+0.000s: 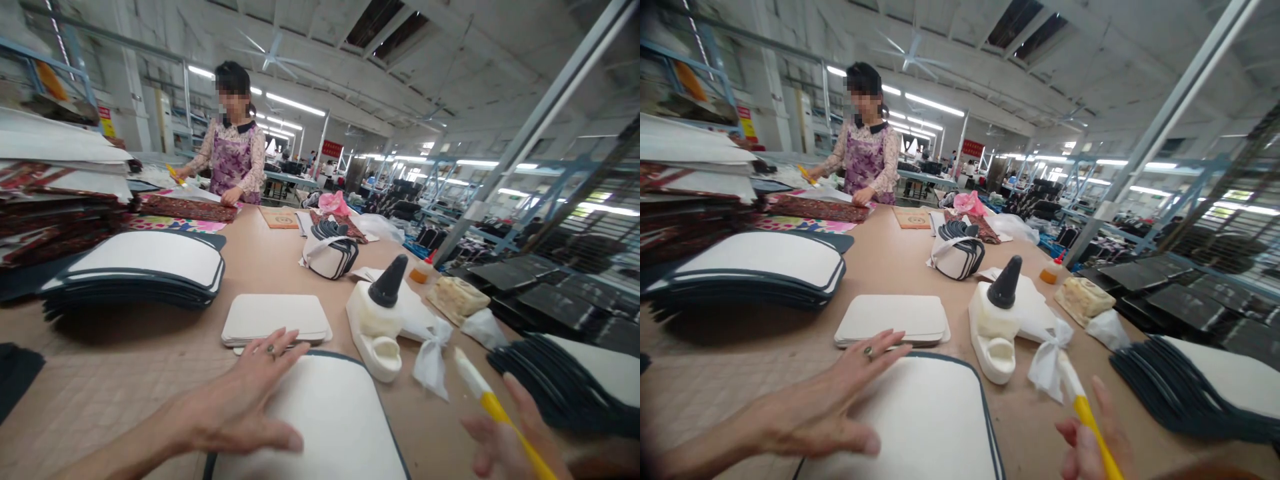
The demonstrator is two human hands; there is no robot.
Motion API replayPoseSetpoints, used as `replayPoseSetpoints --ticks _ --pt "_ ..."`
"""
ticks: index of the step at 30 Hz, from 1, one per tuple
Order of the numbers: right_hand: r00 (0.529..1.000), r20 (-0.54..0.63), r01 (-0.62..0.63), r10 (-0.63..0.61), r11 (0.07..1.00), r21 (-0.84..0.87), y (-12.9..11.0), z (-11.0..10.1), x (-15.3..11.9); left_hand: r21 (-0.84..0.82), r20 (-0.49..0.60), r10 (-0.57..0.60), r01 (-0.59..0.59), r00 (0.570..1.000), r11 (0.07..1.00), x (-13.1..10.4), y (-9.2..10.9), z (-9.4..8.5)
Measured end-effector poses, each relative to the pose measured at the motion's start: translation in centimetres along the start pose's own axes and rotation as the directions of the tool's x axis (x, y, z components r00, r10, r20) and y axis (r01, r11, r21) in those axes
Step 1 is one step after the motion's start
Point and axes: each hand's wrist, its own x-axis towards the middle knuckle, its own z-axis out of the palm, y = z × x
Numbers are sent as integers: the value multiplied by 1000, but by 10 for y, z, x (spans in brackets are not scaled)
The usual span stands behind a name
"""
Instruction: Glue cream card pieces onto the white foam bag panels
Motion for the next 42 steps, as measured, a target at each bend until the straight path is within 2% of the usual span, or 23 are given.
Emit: replayPoseSetpoints --ticks 3,6,8,10,12,16,20,23,26,32,38,40,42 --pt "1000 -3 -20 20 996 84 -17 -12 24 58 -76 247 -243 966 968 -10 3 27" --pt "999 36 -8 2 988 154 -24 0 38 140 -164 288 -266 944 954 -11 2 50" --pt "996 90 16 -23 997 81 -24 14 44 192 -178 300 -266 937 945 -9 -1 60" --pt "991 129 40 -29 996 -80 -22 27 51 240 -169 339 -295 925 925 -5 -4 66" --pt "992 126 50 -20 968 -244 -19 39 58 302 -231 357 -282 905 911 -4 -6 69" --pt "997 61 59 -40 926 -373 -11 57 72 350 -449 267 -107 853 931 -9 -10 62" --pt "994 108 66 -28 927 -370 -4 69 77 299 -567 186 -10 803 954 -15 -18 44" --pt "988 152 73 -17 926 -369 -3 71 75 270 -577 153 11 802 963 -12 -27 38" --pt "989 147 75 -23 929 -361 -4 67 71 241 -580 136 10 803 970 -5 -32 39" --pt "990 129 102 -62 938 -330 2 52 63 233 -580 128 13 805 972 1 -33 39" --pt "992 119 84 -45 937 -340 5 31 64 234 -593 136 9 794 972 -3 -46 34" --pt "984 158 133 -79 918 -373 2 28 66 235 -592 134 11 795 972 -5 -51 32" --pt "946 270 275 -179 884 -378 -2 27 68 239 -590 132 16 796 971 -7 -56 30"
